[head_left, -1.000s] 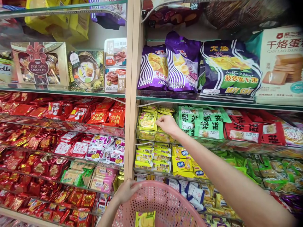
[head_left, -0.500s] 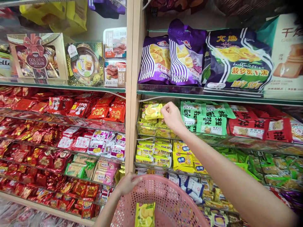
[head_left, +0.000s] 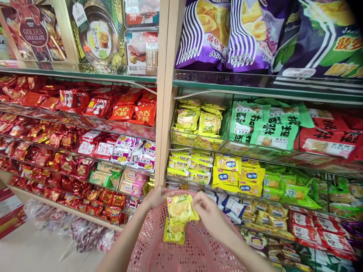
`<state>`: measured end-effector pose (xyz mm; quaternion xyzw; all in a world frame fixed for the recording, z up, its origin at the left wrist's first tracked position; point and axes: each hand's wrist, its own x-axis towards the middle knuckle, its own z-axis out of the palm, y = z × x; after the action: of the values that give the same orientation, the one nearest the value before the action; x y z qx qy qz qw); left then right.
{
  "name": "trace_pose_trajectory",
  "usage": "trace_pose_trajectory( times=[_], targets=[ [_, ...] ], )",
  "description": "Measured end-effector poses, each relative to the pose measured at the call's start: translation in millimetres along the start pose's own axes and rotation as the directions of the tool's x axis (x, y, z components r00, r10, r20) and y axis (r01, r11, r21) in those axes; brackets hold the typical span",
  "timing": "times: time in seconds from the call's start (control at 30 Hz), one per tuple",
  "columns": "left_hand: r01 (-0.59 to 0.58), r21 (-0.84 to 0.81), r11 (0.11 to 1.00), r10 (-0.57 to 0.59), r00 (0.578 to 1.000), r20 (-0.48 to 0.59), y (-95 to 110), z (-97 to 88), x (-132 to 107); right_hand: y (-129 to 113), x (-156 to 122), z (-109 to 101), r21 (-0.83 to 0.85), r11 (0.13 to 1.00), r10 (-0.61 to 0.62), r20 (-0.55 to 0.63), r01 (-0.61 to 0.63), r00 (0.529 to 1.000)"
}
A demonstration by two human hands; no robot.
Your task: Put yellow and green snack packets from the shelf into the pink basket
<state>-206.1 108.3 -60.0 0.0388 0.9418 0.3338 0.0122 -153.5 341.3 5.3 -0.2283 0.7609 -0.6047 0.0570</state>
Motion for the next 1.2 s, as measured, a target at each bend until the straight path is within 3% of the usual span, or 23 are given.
trace_pose_trajectory(
  times=[0.17,0.33,0.77,1.2],
  targets=[
    [-0.063,0.043,0.997,0.064,0.998,-0.017,1.0,-0.8,-0.4,92.0,-1.8,34.5,0.125,0.948,0.295,0.014,-0.294,0.955],
    [-0.068,0.070,0.995,0.070,0.997,-0.022,-1.3,0.0,0.4,134.0,-2.5,51.0,0.174,0.893,0.422,-0.010,-0.414,0.906],
    [-0.037,0.092,0.995,0.038,0.999,-0.009,-1.3,0.2,2.1,157.6,-8.1,59.0,0.198,0.878,0.449,-0.027,-0.436,0.893],
    [-0.032,0.104,0.994,0.035,0.999,-0.029,1.1,-1.1,-0.5,160.3,-2.3,59.7,0.061,0.865,0.501,-0.126,-0.498,0.856]
  ],
)
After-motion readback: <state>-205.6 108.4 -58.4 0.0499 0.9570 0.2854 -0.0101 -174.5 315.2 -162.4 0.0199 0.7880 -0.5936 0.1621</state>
